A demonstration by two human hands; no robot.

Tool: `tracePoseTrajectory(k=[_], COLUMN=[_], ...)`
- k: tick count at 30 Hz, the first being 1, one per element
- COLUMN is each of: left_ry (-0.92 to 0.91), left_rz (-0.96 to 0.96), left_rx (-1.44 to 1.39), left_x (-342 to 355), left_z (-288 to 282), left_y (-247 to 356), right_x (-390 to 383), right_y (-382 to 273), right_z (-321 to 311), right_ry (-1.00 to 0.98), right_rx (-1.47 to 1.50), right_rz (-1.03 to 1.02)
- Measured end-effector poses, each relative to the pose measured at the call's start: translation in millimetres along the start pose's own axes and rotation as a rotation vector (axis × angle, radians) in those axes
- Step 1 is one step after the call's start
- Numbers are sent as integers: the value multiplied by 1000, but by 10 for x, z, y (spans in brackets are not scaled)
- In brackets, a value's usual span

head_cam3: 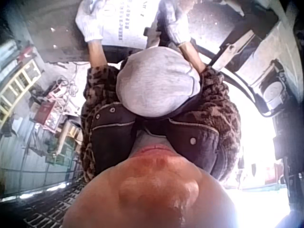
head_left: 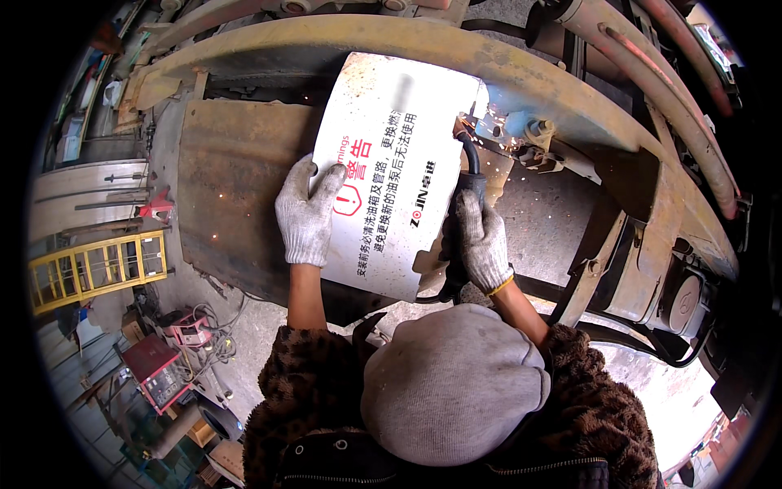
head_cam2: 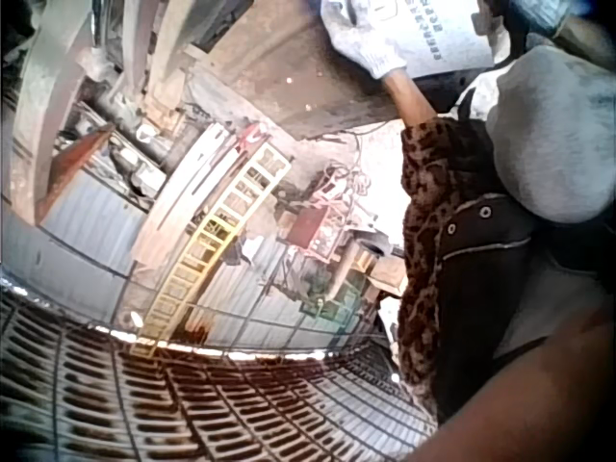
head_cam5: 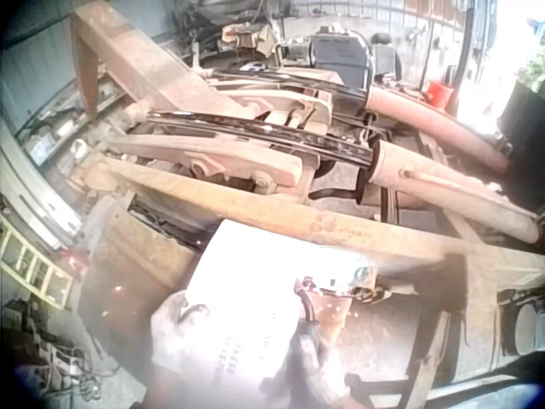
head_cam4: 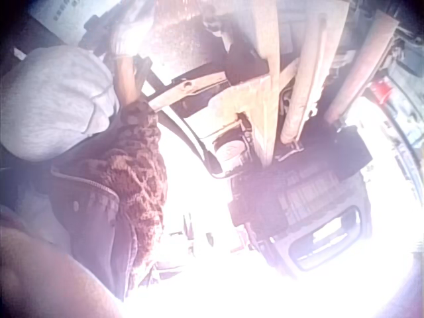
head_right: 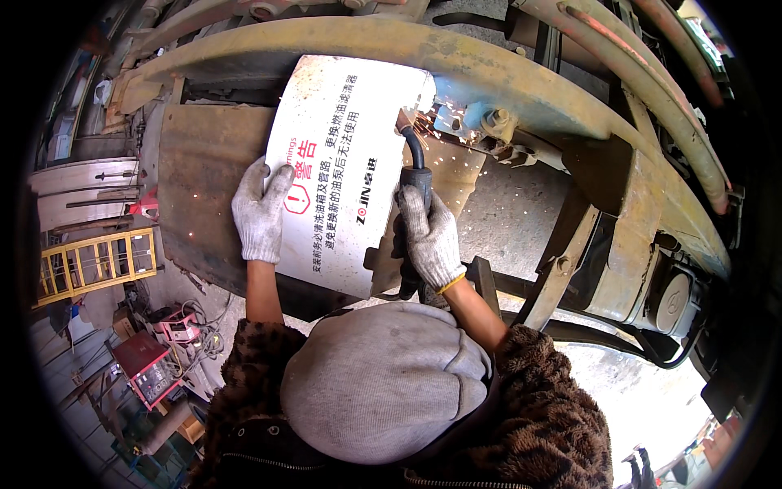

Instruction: The person welds a white metal plate onto a larger metal frame using a handheld welding torch. They hold the plate in place with one hand while applying the weld with the other, producing sparks throughout the process.

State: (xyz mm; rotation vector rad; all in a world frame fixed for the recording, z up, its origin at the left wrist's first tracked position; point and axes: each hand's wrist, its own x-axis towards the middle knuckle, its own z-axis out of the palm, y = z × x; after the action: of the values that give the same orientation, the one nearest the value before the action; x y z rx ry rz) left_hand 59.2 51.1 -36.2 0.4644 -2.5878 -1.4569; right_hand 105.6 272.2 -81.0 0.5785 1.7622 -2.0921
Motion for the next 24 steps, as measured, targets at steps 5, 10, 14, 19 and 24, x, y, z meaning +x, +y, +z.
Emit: tracePoseTrajectory(k=[5,10,14,19,24], left_ry=[-19,1,8,-11,-13], left_rz=[-39,-15,-3,-42,-51], left_rx=[-49,0,25,-59,-58], left_x=[-17,2,22,3,-5], left_z=[-16,-6,-17,2,7], left_y=[65,-25,-86,5,14], right_x=[5,8,3,-10,6], right_y=[24,45,16,5,38], right_z=[9,-5,-6,2,-15], right_ry=[-11,-8,-12,-5,3], right_rx=[58,56,15,48,5], right_rz=[29,27,12,28,13])
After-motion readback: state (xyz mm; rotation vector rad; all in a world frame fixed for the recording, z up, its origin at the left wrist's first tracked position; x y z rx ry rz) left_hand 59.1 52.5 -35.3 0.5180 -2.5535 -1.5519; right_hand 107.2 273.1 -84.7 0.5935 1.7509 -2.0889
